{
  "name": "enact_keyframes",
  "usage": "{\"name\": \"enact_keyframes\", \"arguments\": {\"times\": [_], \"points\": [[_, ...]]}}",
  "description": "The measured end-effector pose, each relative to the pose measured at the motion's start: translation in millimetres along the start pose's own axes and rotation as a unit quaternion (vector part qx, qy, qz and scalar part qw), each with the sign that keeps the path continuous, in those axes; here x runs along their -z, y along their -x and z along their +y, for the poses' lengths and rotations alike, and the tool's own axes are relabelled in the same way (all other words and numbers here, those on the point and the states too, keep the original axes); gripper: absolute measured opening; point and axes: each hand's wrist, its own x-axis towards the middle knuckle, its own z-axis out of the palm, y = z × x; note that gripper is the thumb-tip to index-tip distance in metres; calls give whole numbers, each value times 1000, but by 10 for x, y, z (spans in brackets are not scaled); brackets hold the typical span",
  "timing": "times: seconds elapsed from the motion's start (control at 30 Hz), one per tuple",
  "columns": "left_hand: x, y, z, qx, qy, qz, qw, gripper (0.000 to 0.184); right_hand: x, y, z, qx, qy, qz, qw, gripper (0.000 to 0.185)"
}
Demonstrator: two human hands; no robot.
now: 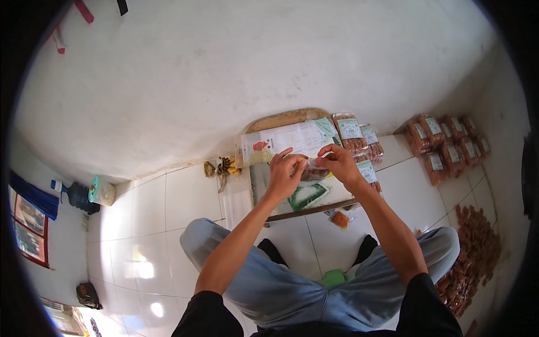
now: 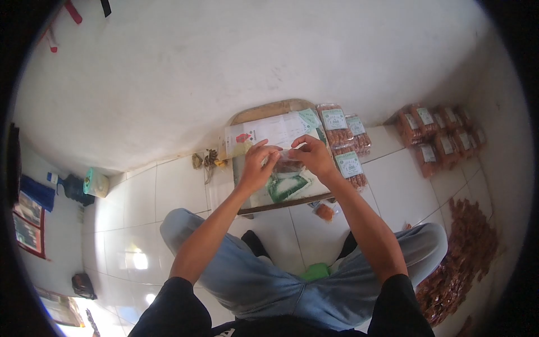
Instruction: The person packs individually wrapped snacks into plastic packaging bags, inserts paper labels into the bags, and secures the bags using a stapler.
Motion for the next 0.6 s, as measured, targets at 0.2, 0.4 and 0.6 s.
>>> {"name": "enact_keyframes", "arguments": {"times": [0.2, 0.4, 0.6], "points": [[-12, -81, -5, 113, -14, -8, 993, 22, 43, 13, -153, 72, 198, -11, 978, 30], [69, -177, 4, 216, 74, -78, 971, 26, 26, 196, -329, 364, 450, 2, 815, 34], [84, -234, -26, 259, 120, -166, 944, 30, 26, 199, -199, 430, 509, 12, 746, 16]]}}
